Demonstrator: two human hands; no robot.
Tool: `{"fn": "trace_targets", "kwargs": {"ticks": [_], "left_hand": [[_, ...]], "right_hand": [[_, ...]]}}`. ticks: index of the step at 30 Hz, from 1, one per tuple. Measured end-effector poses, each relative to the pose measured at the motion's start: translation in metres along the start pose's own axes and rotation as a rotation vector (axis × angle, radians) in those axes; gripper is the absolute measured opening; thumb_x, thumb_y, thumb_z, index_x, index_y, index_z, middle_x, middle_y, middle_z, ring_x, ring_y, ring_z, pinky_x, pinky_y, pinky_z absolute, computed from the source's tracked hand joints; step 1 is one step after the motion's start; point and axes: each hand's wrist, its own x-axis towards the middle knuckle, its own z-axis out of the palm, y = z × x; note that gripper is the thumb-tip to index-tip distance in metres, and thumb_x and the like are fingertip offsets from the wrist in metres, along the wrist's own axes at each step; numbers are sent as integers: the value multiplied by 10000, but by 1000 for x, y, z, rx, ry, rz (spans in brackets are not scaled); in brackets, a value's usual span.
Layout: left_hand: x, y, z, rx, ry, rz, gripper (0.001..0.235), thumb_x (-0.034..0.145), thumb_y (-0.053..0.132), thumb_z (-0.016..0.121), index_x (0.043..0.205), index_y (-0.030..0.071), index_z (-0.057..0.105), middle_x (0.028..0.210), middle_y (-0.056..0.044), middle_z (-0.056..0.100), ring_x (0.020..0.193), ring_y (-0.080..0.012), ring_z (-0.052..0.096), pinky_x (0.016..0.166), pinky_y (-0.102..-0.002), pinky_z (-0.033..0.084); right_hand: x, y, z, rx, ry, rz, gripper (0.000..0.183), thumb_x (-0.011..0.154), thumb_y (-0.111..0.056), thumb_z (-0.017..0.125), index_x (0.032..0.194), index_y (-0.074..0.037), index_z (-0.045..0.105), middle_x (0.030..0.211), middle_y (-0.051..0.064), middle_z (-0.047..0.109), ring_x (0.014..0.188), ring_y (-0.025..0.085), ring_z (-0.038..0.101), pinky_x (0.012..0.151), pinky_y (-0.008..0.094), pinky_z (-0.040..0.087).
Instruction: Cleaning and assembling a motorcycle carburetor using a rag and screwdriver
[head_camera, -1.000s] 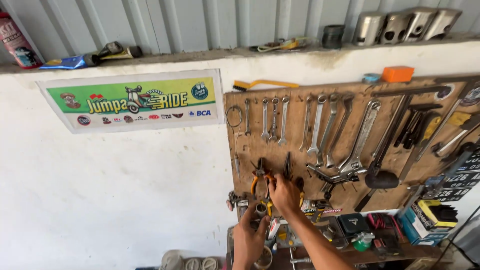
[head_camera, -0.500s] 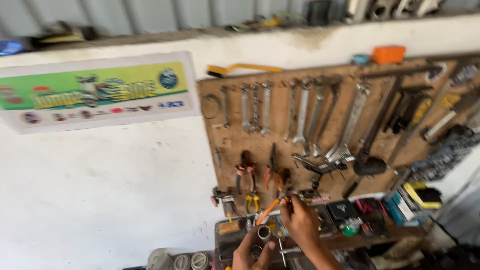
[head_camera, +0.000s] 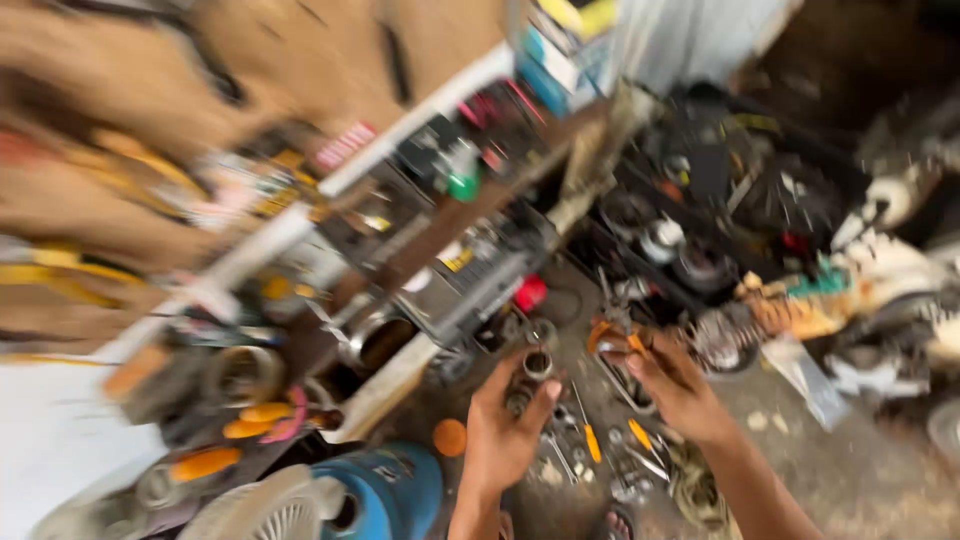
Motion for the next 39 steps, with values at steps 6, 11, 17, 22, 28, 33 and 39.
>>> {"fn": "trace_targets", "kwargs": {"ticks": [6, 11, 17, 22, 28, 33, 39], "left_hand": [[35, -225, 81, -14, -105, -119, 358, 903, 69, 696, 1255, 3, 686, 932, -188, 752, 826, -228, 748, 713, -354, 643], [41, -369, 115, 208, -196, -58, 428, 856, 208, 764, 1255, 65, 703, 996, -228, 768, 915, -339, 758, 806, -463, 612], [29, -422, 109, 239, -347, 181, 411, 852, 123, 777, 1259, 111, 718, 962, -192, 786, 836, -311, 780, 638, -400, 653], [19, -421, 97, 317, -393, 488, 390, 877, 158, 789, 1263, 179, 737, 1024, -139, 797, 980, -318, 770, 790, -415, 624], [-1, -414, 75, 303, -433, 634, 427, 827, 24, 798, 1237, 124, 731, 1121, -140, 776, 1067, -352, 739, 907, -449, 587], [-5, -422, 65, 355, -391, 535, 446, 842, 72, 770, 1272, 105, 659, 1054, -61, 789, 859, -161, 749, 777, -282, 580], [2, -463, 66, 183, -344, 274, 419, 876, 64, 733, 1286, 69, 648, 1043, -39, 744, 901, -135, 675, 842, -266, 551]], "right_hand": [[-55, 157, -63, 514, 106, -39, 247, 955, -138, 543, 1072, 72, 601, 1101, 239, 674, 1035, 387, 703, 913, 547, 528], [-85, 273, -94, 622, 147, 50, 173, 963, -139, 479, 1063, -3, 515, 1064, 169, 619, 890, 382, 692, 765, 483, 540], [-95, 372, -118, 445, 236, 57, 336, 911, -272, 474, 1161, -52, 519, 993, 127, 614, 860, 325, 685, 675, 398, 516], [-118, 339, -106, 338, 330, 6, 444, 945, -224, 481, 1325, 3, 524, 1171, 158, 510, 946, 396, 685, 791, 544, 596], [-163, 293, -89, -427, 277, -365, 391, 816, -111, 738, 1152, 72, 655, 1048, 211, 589, 940, 296, 600, 798, 408, 538], [-196, 235, -48, -871, 343, -408, 473, 594, 21, 827, 1014, 14, 612, 1196, 185, 664, 1098, 303, 687, 1013, 410, 597], [-202, 233, -30, -772, 402, -381, 377, 710, 60, 867, 1000, 92, 628, 1192, 226, 702, 759, 188, 663, 562, 232, 475]]}}
